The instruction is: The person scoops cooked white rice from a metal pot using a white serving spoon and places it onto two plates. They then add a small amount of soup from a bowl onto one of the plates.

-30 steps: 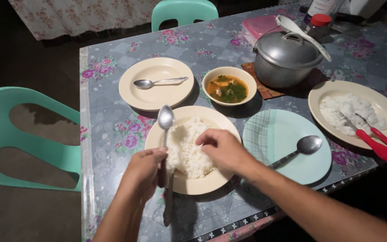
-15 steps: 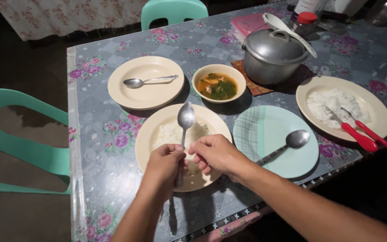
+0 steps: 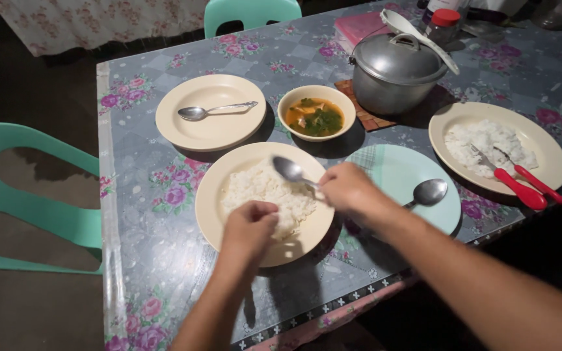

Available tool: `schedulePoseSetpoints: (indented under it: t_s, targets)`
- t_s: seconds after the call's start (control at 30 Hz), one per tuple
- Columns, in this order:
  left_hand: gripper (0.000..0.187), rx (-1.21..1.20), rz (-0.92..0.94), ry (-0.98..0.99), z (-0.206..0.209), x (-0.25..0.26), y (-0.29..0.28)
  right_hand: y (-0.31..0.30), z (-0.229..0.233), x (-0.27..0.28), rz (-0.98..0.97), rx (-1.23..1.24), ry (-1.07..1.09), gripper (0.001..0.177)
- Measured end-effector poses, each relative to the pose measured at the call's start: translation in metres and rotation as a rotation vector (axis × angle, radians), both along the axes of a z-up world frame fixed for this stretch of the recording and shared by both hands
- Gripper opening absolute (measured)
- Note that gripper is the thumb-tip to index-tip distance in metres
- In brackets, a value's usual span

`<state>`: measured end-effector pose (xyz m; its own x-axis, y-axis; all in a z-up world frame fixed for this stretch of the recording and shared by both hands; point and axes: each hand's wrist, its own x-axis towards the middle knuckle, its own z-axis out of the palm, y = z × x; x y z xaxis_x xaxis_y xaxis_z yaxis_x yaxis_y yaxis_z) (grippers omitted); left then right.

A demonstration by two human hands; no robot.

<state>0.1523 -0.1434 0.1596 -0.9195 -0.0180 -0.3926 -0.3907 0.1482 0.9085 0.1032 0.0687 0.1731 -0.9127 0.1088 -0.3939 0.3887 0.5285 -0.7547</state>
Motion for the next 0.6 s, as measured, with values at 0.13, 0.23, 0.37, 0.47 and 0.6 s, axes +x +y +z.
schedulePoseSetpoints:
  t_s: [0.13,0.23,0.37,0.47,0.6]
  targets:
    - [0.025,-0.224,0.119,0.142,0.000,-0.010,-0.032,0.022,0.029,-0.018,0.129,0.482,-0.015,0.024]
    - [0.031,-0.465,0.222,0.105,0.009,-0.011,-0.048,0.020,0.052,-0.017,0.176,0.590,-0.054,0.026]
    - [0.041,-0.706,0.286,-0.044,0.016,-0.012,-0.054,0.009,0.076,-0.020,0.292,0.805,-0.005,0.024]
    - [0.047,-0.678,0.311,-0.146,0.012,-0.012,-0.058,0.007,0.087,-0.024,0.396,0.985,0.102,0.021]
    - [0.043,-0.511,0.356,-0.008,-0.017,-0.020,-0.069,0.014,0.085,-0.028,0.340,0.942,0.201,0.021]
